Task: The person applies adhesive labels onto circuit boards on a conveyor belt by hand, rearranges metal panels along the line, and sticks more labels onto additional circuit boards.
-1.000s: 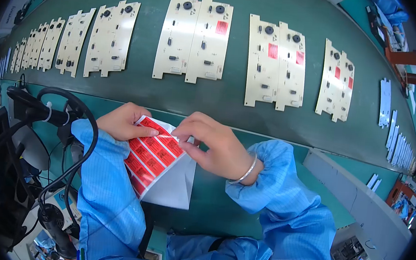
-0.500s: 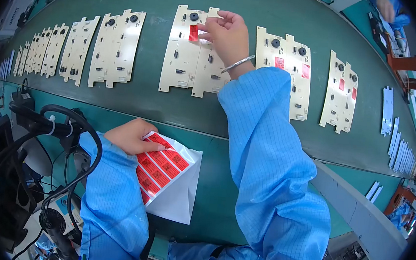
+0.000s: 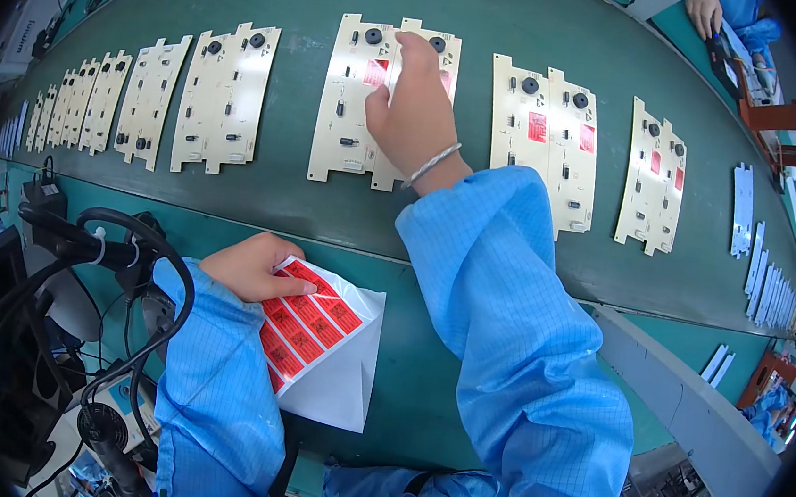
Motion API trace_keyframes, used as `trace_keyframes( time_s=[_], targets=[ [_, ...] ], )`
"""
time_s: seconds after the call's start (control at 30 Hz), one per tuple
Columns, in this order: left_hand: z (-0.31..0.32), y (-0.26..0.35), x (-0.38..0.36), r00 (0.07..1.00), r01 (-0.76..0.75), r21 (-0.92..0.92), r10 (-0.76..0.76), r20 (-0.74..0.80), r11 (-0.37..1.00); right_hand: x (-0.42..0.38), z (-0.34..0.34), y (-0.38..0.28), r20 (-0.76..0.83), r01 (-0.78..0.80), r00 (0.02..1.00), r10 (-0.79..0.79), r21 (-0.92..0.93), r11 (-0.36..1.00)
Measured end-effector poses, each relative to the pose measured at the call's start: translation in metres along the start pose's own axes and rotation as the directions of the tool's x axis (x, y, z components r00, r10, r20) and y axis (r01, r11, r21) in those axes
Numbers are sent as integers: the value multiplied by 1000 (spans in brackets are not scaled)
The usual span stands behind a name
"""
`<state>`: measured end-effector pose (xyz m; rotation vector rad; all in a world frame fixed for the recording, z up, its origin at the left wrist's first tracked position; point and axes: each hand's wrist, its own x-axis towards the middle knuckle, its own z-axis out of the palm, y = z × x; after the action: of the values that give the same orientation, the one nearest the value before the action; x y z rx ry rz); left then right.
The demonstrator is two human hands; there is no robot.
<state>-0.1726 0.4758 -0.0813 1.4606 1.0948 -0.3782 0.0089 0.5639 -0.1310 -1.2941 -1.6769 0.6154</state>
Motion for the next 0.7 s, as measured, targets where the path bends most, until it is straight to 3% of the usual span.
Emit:
trace_keyframes(
  time_s=[0.07,0.17,0.27,0.33,0.37,0.4,0.5,0.57,0.7],
  targets=[
    [-1,-2,-1,1000,-30,-12,30,0,999,-3,-1,0,54,183,983,-178,-111,977],
    [-1,-7,-5,989,-147,-83,147,-12,986,-7,3,4,176,149,979,-105,-258,955],
    [-2,-10,-10,967,-253,-183,244,-67,950,-1,-1,-2,62,135,991,-121,-324,936],
    [-3,-15,-10,964,-261,-213,244,-104,942,-7,-4,-12,63,61,996,-62,5,998],
    [-5,-16,-11,980,-197,-223,182,-83,955,-13,-6,-20,76,14,997,-27,177,984],
    [-9,-13,-14,991,-128,-235,117,-61,964,-20,-11,-32,247,-154,966,72,332,931],
    [-15,-11,-22,999,-20,-246,7,-54,969,-50,-24,-60,707,-538,692,148,368,758],
    [-18,-8,-25,999,1,-242,-12,-44,970,-63,-33,-71,808,-439,582,98,210,874],
    [-17,-14,-32,991,-100,-414,55,-120,905,-83,-23,-68,853,-589,497,160,196,784]
  ],
)
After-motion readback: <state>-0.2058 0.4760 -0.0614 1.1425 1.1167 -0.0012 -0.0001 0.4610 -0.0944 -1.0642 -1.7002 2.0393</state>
